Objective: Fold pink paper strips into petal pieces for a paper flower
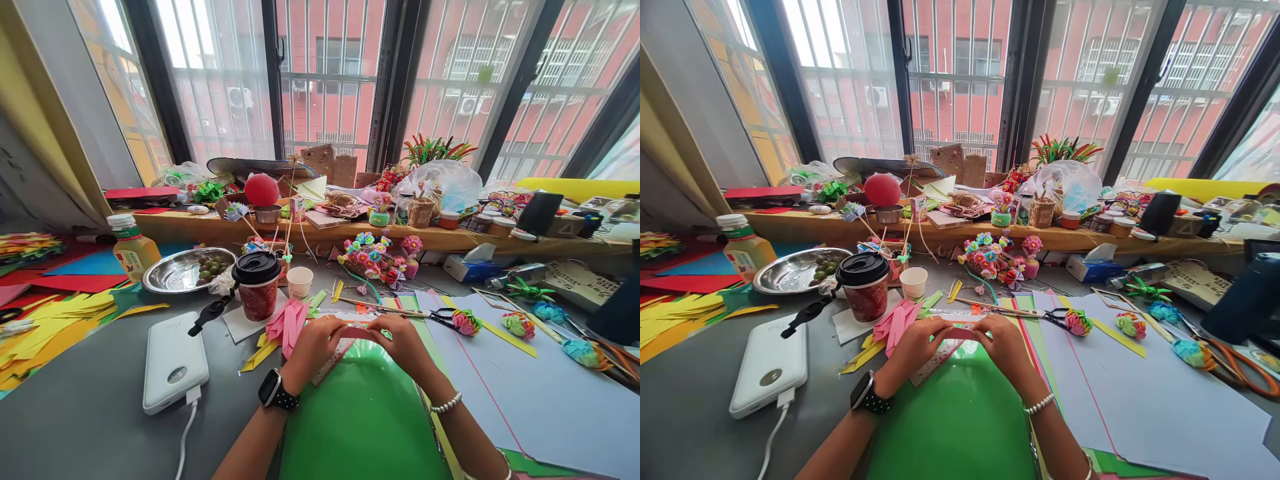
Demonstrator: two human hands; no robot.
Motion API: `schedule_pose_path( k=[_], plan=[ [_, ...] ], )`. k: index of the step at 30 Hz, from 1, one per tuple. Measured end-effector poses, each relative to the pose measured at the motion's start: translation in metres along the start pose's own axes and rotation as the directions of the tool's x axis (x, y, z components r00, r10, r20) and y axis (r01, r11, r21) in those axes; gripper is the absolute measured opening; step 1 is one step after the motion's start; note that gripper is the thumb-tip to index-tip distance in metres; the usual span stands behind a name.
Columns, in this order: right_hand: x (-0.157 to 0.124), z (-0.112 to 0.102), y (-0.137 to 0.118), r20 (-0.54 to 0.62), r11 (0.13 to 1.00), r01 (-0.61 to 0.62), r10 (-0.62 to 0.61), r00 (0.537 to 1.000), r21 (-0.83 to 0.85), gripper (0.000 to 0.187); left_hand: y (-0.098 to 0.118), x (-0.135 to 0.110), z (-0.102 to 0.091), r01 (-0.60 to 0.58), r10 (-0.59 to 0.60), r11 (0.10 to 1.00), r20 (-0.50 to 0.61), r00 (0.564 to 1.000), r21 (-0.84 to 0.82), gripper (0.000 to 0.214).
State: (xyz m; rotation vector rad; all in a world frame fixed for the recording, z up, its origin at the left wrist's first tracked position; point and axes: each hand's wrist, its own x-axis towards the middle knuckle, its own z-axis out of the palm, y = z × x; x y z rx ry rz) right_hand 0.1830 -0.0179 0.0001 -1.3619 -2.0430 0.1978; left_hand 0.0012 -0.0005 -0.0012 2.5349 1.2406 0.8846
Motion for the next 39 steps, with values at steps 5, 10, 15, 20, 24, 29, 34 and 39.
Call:
schedule_pose_path(
  k=[5,10,15,20,24,29,34,39],
  plan=[
    [0.001,-0.004,0.003,-0.008,0.999,-0.021,0.020,1.000,-0.032,0.012,-0.009,0.002,-0.012,0.135,-0.128,0.990,-0.165,0.978,0.033,0.024],
    [0.000,0.001,-0.002,0.016,0.999,0.034,-0.034,0.999,0.025,0.011,0.001,0.001,-0.006,-0.011,0.008,1.000,-0.103,0.995,-0.026,0.020],
    [0.001,-0.003,0.005,-0.012,0.999,0.000,0.001,1.000,0.045,0.012,0.003,0.001,0.001,0.087,-0.089,0.995,-0.033,0.995,-0.054,0.019],
    [0.003,-0.008,0.020,-0.128,0.990,-0.130,0.137,0.982,0.063,0.015,-0.002,0.004,-0.006,0.206,-0.237,0.938,-0.085,0.968,-0.281,0.020],
    [0.004,-0.008,0.017,-0.138,0.947,-0.186,0.227,0.964,0.261,0.018,0.000,0.007,-0.010,0.343,-0.406,0.775,-0.002,0.914,-0.531,0.022],
    [0.003,-0.013,-0.001,0.105,0.748,-0.207,0.183,0.978,0.630,0.029,0.004,0.008,-0.008,0.463,-0.442,0.404,0.275,0.854,-0.789,0.031],
    [0.001,-0.012,-0.008,0.171,0.617,-0.220,0.138,0.975,0.756,0.029,0.009,0.006,-0.003,0.528,-0.307,0.278,0.447,0.840,-0.802,0.028],
    [0.001,-0.009,-0.009,0.159,0.636,-0.223,0.157,0.975,0.738,0.028,0.018,0.007,-0.007,0.426,-0.210,0.430,0.370,0.905,-0.796,0.029]
  ],
)
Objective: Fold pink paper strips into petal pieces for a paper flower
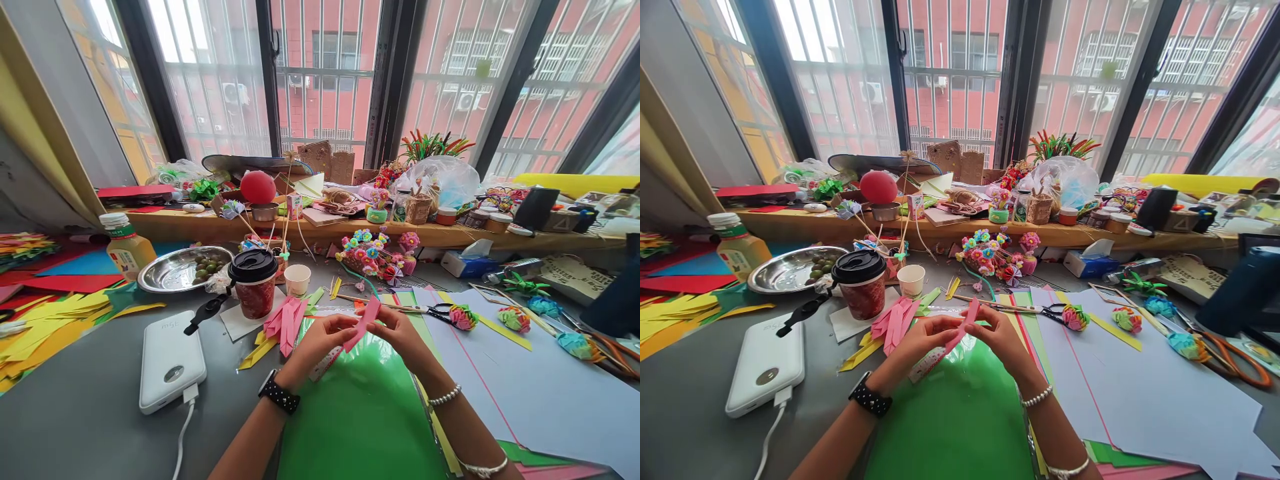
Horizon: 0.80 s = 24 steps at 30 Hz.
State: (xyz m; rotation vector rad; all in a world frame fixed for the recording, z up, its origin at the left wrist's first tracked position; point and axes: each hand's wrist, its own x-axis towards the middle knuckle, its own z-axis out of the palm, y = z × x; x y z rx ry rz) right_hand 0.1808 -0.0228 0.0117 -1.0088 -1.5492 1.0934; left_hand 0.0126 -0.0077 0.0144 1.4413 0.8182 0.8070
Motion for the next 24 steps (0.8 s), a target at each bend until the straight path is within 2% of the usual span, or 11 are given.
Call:
schedule_pose_path(
  k=[3,9,14,24],
  plan=[
    [0.0005,0.0028,-0.0003,0.002,0.999,0.020,-0.020,1.000,-0.048,0.025,0.0027,-0.0018,0.0045,-0.086,0.085,0.994,0.021,0.996,0.070,0.032],
    [0.0006,0.0083,-0.0002,0.018,0.999,0.041,-0.041,0.999,-0.027,0.025,-0.0021,-0.0020,0.0083,-0.095,0.098,0.988,-0.014,0.995,0.125,0.028],
    [0.0007,0.0098,0.0008,0.001,0.999,0.045,-0.045,0.999,0.004,0.019,0.0016,-0.0030,0.0077,-0.107,0.107,0.987,0.007,0.994,0.119,0.025],
    [0.0013,0.0106,0.0061,-0.011,0.998,0.037,-0.036,0.999,0.050,0.025,-0.0006,-0.0022,0.0091,-0.064,0.070,0.993,0.059,0.996,-0.104,0.023]
  ],
)
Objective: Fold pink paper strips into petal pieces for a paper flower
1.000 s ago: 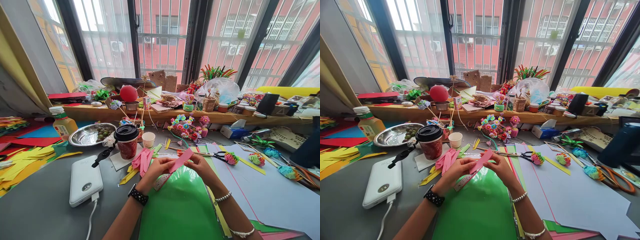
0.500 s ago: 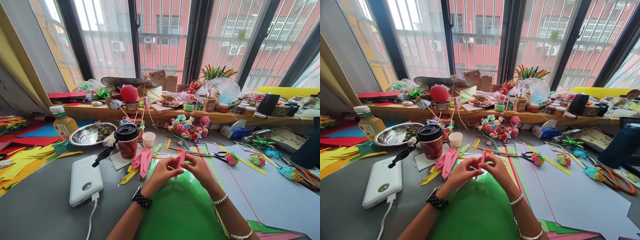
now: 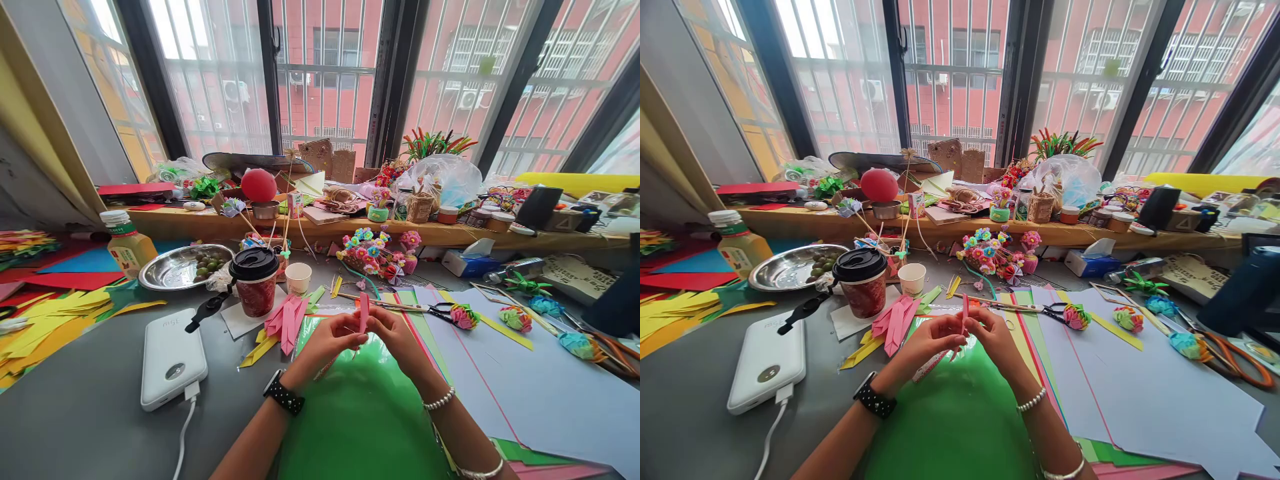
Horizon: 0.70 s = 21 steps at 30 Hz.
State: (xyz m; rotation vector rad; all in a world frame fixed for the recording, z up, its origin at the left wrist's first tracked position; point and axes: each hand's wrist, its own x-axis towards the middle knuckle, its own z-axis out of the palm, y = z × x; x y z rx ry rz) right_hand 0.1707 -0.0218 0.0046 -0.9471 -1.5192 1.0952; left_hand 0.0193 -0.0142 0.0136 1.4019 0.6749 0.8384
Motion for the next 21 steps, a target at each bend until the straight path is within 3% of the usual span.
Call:
schedule_pose_path(
  k=[4,12,21],
  plan=[
    [-0.0003,0.0018,-0.0015,-0.003,1.000,-0.010,0.010,1.000,0.015,0.024,0.0015,0.0001,0.0006,0.005,-0.005,1.000,-0.026,1.000,0.000,0.024],
    [-0.0009,0.0015,0.0022,-0.145,0.999,-0.032,0.032,0.989,0.005,0.022,-0.0043,0.0022,-0.0016,0.036,-0.037,0.999,-0.137,0.990,-0.010,0.025],
    [0.0008,0.0002,0.0021,-0.230,0.997,-0.023,0.038,0.972,0.071,0.023,-0.0061,0.0016,0.0005,0.062,-0.061,0.998,-0.090,0.994,0.013,0.027]
  ],
)
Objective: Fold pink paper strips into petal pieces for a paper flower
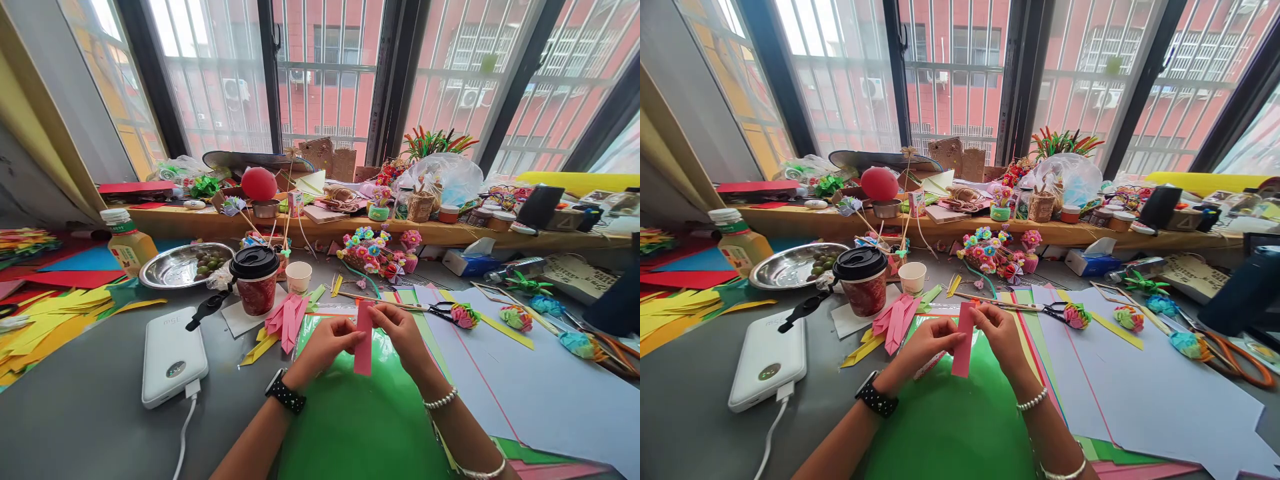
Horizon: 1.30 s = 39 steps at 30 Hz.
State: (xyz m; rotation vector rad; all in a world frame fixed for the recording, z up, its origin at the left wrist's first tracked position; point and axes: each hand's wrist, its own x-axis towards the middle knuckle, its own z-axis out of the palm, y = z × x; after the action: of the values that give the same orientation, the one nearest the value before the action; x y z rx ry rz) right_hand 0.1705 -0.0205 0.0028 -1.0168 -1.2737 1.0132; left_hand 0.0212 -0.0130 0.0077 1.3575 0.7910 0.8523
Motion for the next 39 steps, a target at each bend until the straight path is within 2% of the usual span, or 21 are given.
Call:
schedule_pose_path(
  k=[5,12,16,25,28,31,35,39],
  plan=[
    [-0.0013,0.0003,-0.0014,0.054,0.998,-0.039,0.037,0.998,0.045,0.022,0.0031,-0.0003,0.0000,0.010,-0.010,0.999,-0.001,1.000,-0.046,0.025],
    [-0.0027,0.0019,-0.0046,0.115,0.948,-0.180,0.155,0.981,0.262,0.020,0.0027,-0.0009,-0.0011,0.015,-0.014,0.998,0.024,1.000,-0.063,0.028],
    [-0.0026,0.0023,-0.0062,0.120,0.942,-0.190,0.163,0.979,0.276,0.022,0.0018,0.0000,-0.0017,-0.013,0.013,1.000,0.005,1.000,-0.021,0.029],
    [-0.0024,0.0019,-0.0025,0.061,0.981,-0.137,0.129,0.990,0.135,0.023,-0.0026,0.0035,-0.0017,-0.040,0.041,0.999,-0.038,0.998,0.019,0.025],
    [-0.0019,0.0019,-0.0008,0.034,0.994,-0.083,0.081,0.996,0.065,0.022,-0.0026,0.0030,-0.0022,-0.096,0.112,0.988,-0.129,0.985,0.124,0.023],
    [-0.0020,0.0027,0.0008,-0.007,0.995,-0.018,0.017,1.000,-0.100,0.023,-0.0033,0.0026,-0.0036,-0.086,0.136,0.970,-0.218,0.966,0.227,0.023],
    [-0.0044,0.0059,-0.0007,-0.025,0.964,0.043,-0.051,0.998,-0.263,0.023,-0.0050,0.0024,-0.0037,-0.073,0.113,0.976,-0.190,0.975,0.206,0.026],
    [-0.0065,0.0081,-0.0047,0.014,0.947,0.086,-0.086,0.996,-0.308,0.024,-0.0052,0.0021,-0.0028,-0.136,0.184,0.941,-0.131,0.974,0.309,0.028]
  ],
)
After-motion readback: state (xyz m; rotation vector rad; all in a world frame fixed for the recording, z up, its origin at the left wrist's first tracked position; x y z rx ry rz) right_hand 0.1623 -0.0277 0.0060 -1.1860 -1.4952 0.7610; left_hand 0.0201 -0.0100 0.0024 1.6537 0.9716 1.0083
